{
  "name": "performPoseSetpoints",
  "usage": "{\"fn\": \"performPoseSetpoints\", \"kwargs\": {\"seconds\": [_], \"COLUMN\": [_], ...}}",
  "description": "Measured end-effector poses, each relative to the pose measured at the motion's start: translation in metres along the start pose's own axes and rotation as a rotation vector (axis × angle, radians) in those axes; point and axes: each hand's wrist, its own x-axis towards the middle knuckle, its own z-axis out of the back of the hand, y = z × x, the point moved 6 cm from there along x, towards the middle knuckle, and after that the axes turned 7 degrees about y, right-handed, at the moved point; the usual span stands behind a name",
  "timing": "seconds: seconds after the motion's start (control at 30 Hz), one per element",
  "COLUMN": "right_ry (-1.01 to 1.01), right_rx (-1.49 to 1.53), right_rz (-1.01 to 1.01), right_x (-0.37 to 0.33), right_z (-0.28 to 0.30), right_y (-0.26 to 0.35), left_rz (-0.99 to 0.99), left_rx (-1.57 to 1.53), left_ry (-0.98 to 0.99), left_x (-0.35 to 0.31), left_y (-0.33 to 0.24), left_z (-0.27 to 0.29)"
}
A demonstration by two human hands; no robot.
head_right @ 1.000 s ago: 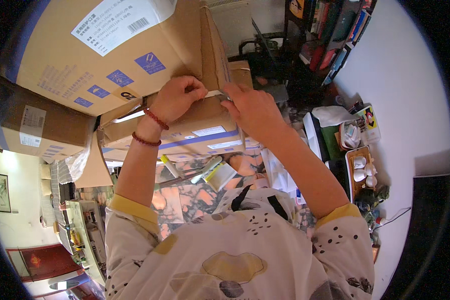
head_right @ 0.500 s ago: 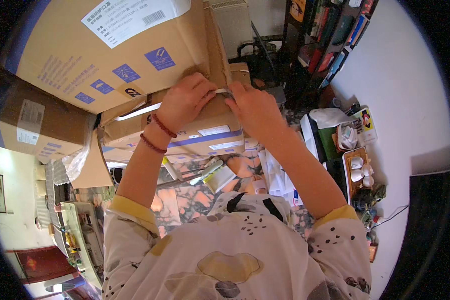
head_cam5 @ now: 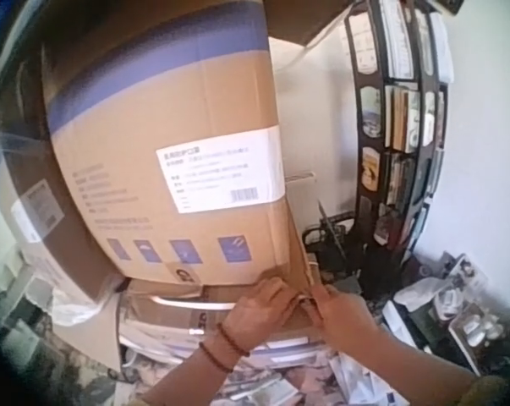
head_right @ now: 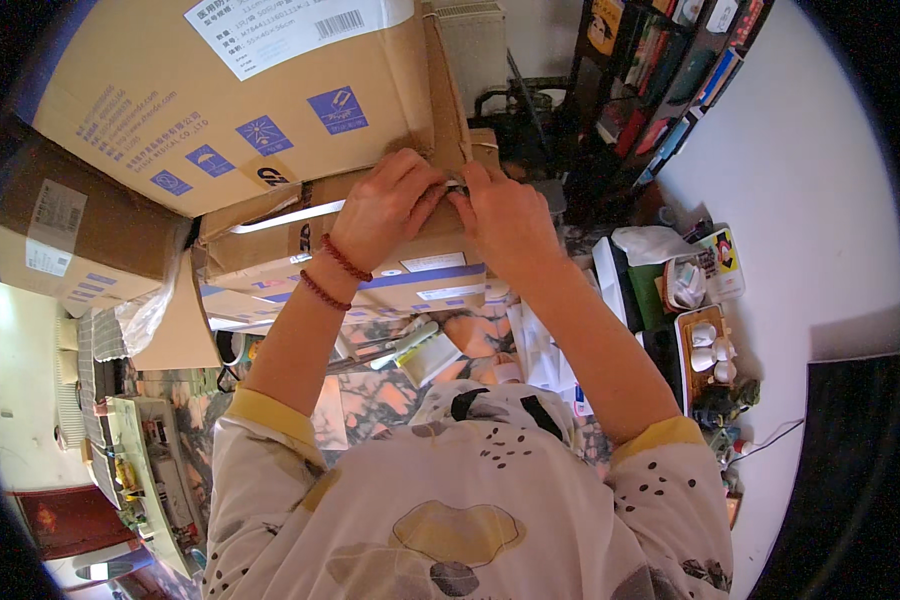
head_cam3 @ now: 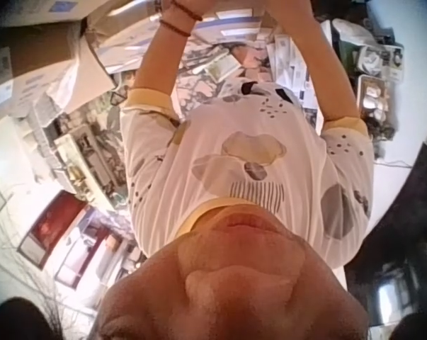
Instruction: The recorder prepares and assembles cardboard packaging boxes for masks.
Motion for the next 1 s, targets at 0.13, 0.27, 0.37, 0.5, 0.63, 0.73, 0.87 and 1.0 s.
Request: {"fn": "performPoseSetpoints", "kwargs": {"seconds": [0.13,0.27,0.37,0.5,0.63,0.73,0.87,1.0], "right_ry": [0.010,0.031,0.020,0.027,0.041,0.023,0.055,0.067], "right_rx": [-0.047,-0.065,-0.056,-0.085,-0.101,-0.104,-0.137,-0.166], "right_rz": [0.003,0.002,0.019,0.024,0.032,0.046,0.045,0.051], "right_x": [0.001,0.001,0.000,-0.001,-0.001,-0.002,-0.002,-0.003], "right_z": [0.001,0.000,0.001,0.002,0.002,0.003,0.004,0.005], "right_y": [0.000,0.000,0.000,0.002,0.002,0.004,0.004,0.007], "left_rz": [0.058,0.059,0.101,0.129,0.167,0.230,0.292,0.299], "left_rx": [-0.047,-0.081,-0.096,-0.115,-0.133,-0.147,-0.191,-0.238], "left_ry": [0.018,-0.005,0.001,0.011,0.020,0.057,0.074,0.089], "left_x": [0.000,-0.002,-0.003,-0.003,-0.004,-0.003,-0.001,-0.001], "left_y": [0.003,0.005,0.006,0.008,0.009,0.011,0.015,0.017], "left_z": [-0.002,-0.001,-0.001,-0.002,-0.002,-0.001,-0.002,-0.001]}}
